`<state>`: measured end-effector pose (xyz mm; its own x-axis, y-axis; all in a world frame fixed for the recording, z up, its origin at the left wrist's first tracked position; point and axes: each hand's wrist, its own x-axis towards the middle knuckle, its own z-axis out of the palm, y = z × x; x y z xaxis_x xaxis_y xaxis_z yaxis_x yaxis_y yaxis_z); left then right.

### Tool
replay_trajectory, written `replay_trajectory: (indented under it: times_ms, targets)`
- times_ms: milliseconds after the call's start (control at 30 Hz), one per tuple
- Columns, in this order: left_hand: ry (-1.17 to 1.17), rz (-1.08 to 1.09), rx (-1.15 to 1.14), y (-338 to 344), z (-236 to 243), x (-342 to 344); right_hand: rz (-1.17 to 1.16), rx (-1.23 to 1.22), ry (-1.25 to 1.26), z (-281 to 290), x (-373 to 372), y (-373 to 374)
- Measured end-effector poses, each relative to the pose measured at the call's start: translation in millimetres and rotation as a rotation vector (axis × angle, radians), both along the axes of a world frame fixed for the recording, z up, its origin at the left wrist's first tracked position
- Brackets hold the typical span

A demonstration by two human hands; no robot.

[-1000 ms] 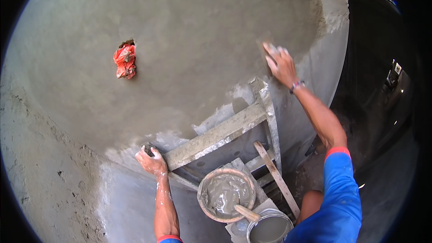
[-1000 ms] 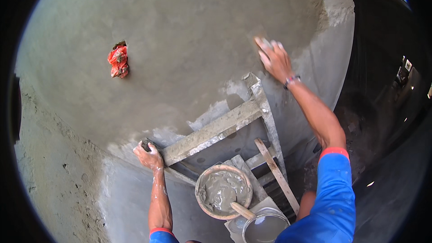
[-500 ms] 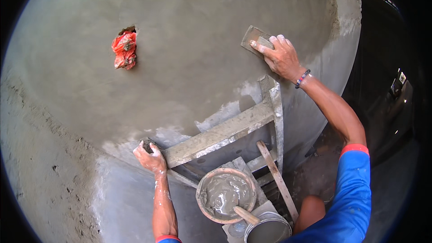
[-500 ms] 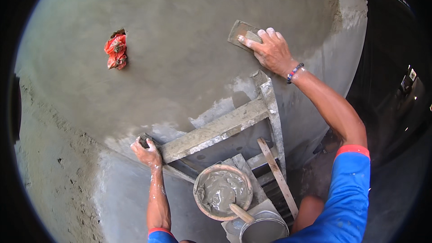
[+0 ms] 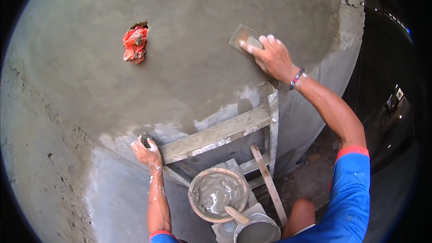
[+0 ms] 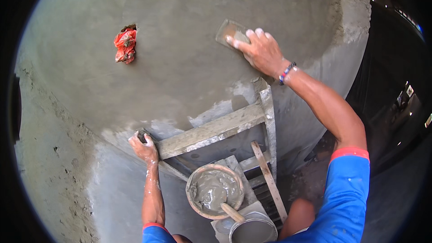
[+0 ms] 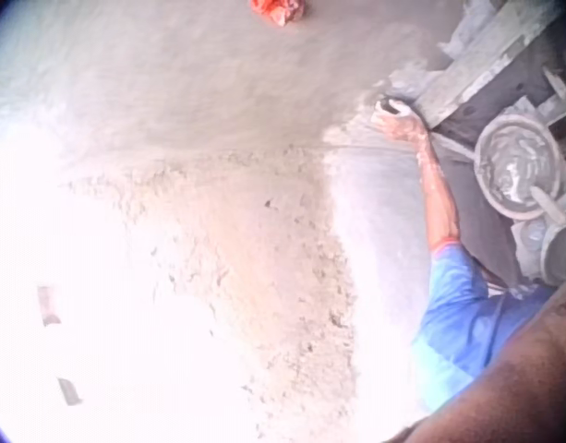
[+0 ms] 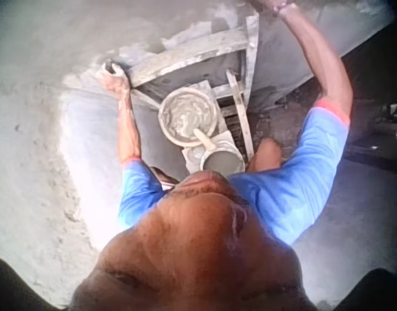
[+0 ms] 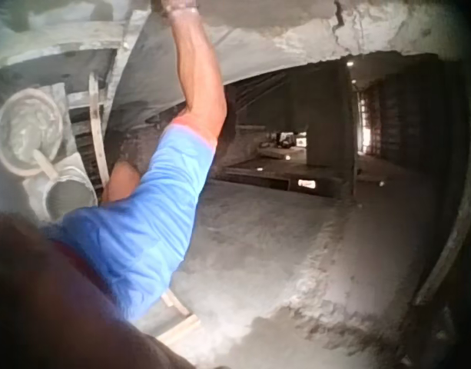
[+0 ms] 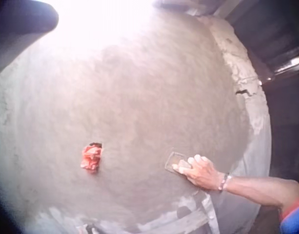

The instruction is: The person smooths a wet plaster mixture onto a vertical wall using a rectangular float. The person repeatedly applies the float in circular and sweeping motions across the surface while holding onto a wooden support structure.

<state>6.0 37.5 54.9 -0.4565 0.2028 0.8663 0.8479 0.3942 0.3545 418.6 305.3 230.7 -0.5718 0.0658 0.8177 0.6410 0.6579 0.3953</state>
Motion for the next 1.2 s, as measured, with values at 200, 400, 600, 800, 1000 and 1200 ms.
replay_trajectory:
  times_ms: [200, 400, 600, 800, 1000, 1200]
  targets:
    - [0.002, 0.037, -0.035, 3.0, 3.1, 6.7, -0.12, 0.097, -0.272, -42.2, 82.9, 27.8]
    - [0.001, 0.01, -0.007, -2.6, -1.6, -0.9, -0.034, 0.01, 0.06, 11.6, 3.2, -1.2]
    - [0.032, -0.01, 0.007, 1.8, 1.6, 6.3, -0.116, -0.155, -0.027, -78.0, 82.9, 23.8]
    - [0.008, -0.007, 0.003, 2.2, 2.6, 7.3, 0.018, -0.18, 0.454, -12.6, 39.8, 33.7]
    - [-0.009, -0.017, 0.016, 0.3, 2.5, 6.3, 0.027, -0.2, 0.543, 83.8, -44.2, -11.0]
    - [-0.037, 0.012, -0.032, 2.5, 0.5, 7.4, 0.044, 0.0, 0.077, -3.0, -31.2, -14.6]
